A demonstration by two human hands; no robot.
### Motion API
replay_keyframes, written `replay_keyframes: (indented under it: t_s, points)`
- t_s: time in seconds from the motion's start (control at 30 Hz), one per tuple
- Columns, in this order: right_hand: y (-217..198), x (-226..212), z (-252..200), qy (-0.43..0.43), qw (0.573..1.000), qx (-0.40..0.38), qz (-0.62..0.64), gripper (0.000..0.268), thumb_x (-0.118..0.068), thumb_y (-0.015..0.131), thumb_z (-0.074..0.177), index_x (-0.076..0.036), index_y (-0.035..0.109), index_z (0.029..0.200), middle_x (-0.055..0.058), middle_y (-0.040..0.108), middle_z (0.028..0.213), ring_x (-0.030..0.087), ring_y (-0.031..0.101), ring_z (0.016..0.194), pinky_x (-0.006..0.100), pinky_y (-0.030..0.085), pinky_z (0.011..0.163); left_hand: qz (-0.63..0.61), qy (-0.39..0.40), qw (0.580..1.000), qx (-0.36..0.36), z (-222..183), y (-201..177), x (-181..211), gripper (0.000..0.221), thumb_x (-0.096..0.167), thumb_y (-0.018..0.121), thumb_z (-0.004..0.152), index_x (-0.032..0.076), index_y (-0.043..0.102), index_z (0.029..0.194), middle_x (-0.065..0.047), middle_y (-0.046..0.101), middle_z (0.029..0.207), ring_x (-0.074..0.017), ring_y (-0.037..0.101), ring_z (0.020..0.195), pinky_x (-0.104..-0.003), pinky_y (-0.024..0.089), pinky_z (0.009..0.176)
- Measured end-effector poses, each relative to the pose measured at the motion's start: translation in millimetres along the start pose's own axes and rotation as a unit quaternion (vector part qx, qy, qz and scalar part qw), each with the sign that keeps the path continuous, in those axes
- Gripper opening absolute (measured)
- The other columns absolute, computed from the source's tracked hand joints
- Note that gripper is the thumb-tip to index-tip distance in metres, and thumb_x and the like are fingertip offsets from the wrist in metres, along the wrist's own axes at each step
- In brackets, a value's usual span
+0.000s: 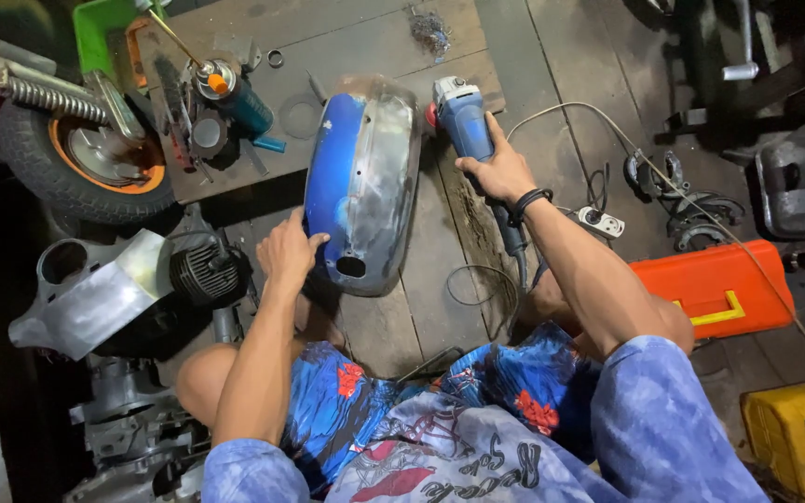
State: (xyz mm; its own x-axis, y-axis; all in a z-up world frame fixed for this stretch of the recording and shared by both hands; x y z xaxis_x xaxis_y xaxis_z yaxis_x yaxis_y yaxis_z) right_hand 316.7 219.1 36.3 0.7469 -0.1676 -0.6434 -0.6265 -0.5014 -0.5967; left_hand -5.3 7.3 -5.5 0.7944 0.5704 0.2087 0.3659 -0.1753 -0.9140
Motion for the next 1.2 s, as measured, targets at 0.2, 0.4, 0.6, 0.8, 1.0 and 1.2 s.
replay_keyframes:
  t_s: [0.2,0.4,0.6,0.8,1.0,1.2]
  points:
    - [7,6,5,0.009,1.0,0.017,-0.003,0.097,-0.055,0.077,0.083,-0.038,0.023,0.162,0.024,0.055,0.146,0.04,0.052,0.137,0.048,0.04,0.114,0.001,0.004,1.0,-0.003,0,-4,3,0.063,0.043,0.074,0.091,0.017,0.056,0.145,-0.015,0.072,0.122,-0.0427,0.071,0.111,-0.062,0.051,0.095]
    - [-9,-30,-44,-0.002,0.999,0.015,0.033,0.099,-0.054,0.078,0.083,-0.037,0.022,0.163,0.027,0.053,0.147,0.041,0.051,0.138,0.049,0.039,0.115,-0.009,0.005,1.0,0.018,-10,-5,7,0.06,0.041,0.073,0.093,0.014,0.055,0.144,-0.018,0.071,0.121,-0.044,0.071,0.109,-0.062,0.053,0.092]
    - [-12,-8,-38,-0.028,0.992,0.045,0.113,0.093,-0.041,0.079,0.088,-0.03,0.024,0.162,0.034,0.047,0.149,0.049,0.052,0.133,0.053,0.053,0.102,-0.16,-0.002,0.985,0.062,-45,53,34,0.038,0.036,0.068,0.096,0.008,0.06,0.12,-0.019,0.066,0.111,-0.0433,0.069,0.108,-0.055,0.055,0.09]
    - [-20,3,-63,-0.027,0.988,0.068,0.137,0.092,-0.045,0.079,0.089,-0.034,0.024,0.162,0.03,0.049,0.148,0.046,0.055,0.131,0.051,0.056,0.099,-0.358,-0.127,0.924,0.043,-53,131,55,0.052,0.045,0.064,0.098,0.008,0.053,0.132,-0.018,0.06,0.126,-0.0364,0.062,0.123,-0.05,0.051,0.103]
    - [-10,44,-57,-0.037,0.981,0.081,0.175,0.088,-0.039,0.079,0.09,-0.037,0.026,0.16,0.031,0.057,0.136,0.041,0.073,0.095,0.046,0.067,0.065,-0.548,-0.238,0.798,0.074,-54,139,72,0.071,0.057,0.041,0.107,-0.006,0.049,0.137,-0.032,0.052,0.142,-0.0433,0.047,0.14,-0.055,0.035,0.12]
    - [0,58,-61,-0.035,0.981,0.081,0.17,0.089,-0.035,0.08,0.089,-0.036,0.027,0.16,0.036,0.057,0.131,0.044,0.073,0.088,0.047,0.066,0.057,-0.551,-0.216,0.783,0.19,-53,154,75,0.055,0.048,0.048,0.107,-0.004,0.049,0.126,-0.033,0.059,0.129,-0.0473,0.055,0.13,-0.056,0.039,0.114]
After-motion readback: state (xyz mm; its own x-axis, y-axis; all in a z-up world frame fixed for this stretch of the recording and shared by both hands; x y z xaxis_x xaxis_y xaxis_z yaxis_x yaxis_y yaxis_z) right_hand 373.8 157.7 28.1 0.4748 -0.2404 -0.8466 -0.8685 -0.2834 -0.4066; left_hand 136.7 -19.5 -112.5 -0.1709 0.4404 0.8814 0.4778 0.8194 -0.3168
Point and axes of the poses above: each hand's wrist, its own z-axis towards the middle knuckle, its own y-axis out of the palm, x = y × z, the point moved 1 cm from there along z, towards the middle knuckle
